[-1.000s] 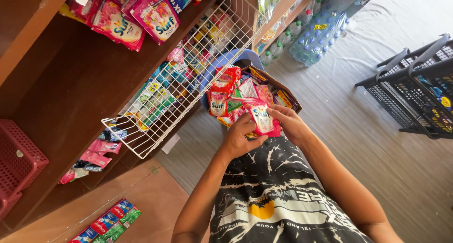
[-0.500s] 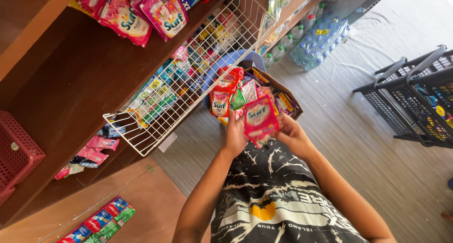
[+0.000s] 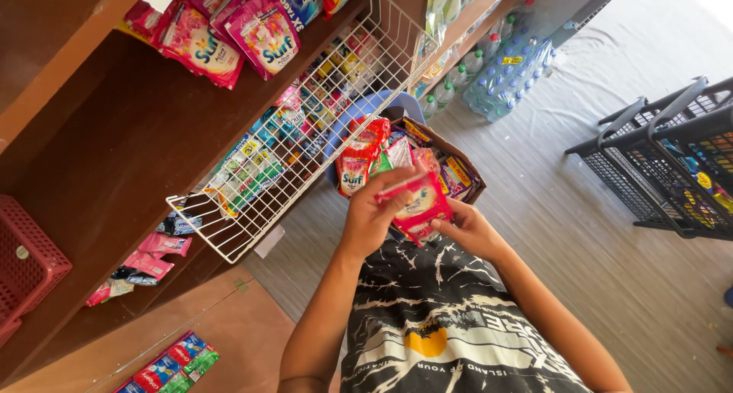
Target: Stocking and sorting detergent and cleaning product packets on store shelves from a bin.
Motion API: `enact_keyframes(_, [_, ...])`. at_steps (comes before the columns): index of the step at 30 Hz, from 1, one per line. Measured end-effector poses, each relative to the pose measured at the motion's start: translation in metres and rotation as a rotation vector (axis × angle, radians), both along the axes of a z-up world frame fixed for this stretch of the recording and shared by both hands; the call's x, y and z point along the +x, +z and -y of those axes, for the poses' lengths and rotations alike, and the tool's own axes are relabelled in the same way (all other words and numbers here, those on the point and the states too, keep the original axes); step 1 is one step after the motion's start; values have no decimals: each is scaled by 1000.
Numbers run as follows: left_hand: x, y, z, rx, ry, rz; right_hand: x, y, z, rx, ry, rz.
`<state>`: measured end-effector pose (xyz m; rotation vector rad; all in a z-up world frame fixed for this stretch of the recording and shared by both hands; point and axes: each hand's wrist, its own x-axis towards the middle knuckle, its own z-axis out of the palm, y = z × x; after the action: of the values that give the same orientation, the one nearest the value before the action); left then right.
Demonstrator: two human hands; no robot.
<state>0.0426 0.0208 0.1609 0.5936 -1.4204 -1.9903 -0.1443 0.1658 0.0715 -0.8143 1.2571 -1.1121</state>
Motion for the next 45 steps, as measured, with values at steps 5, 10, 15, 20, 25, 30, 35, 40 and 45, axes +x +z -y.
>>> enact_keyframes(5, [9,47,-11,-279,-173,-32,-5,-11,8,-144,-17,-50])
enact_keyframes(10, [4,60,-19,-435,-133,43,-2,-25,11,-447,54,-377])
enact_keyframes(15, [2,52,-12,-91,169,-112,7,12,18,-187,62,-51])
enact_keyframes(20, [6,27,7,-141,364,17,3,13,9,-150,54,-203])
enact_keyframes(25, [16,-10,3,-158,335,166,0,35,9,-136,43,-223])
enact_keyframes(30, [32,-16,-15,-161,-163,10,-2,59,24,-142,-38,-76])
enact_keyframes(35, [21,1,-16,-375,-98,76,-7,64,27,-82,-17,-33])
enact_keyframes(40, [12,-3,-7,-725,75,177,-5,63,26,-40,65,-70])
enact_keyframes(45, [16,-7,3,-663,164,255,4,100,41,30,124,29])
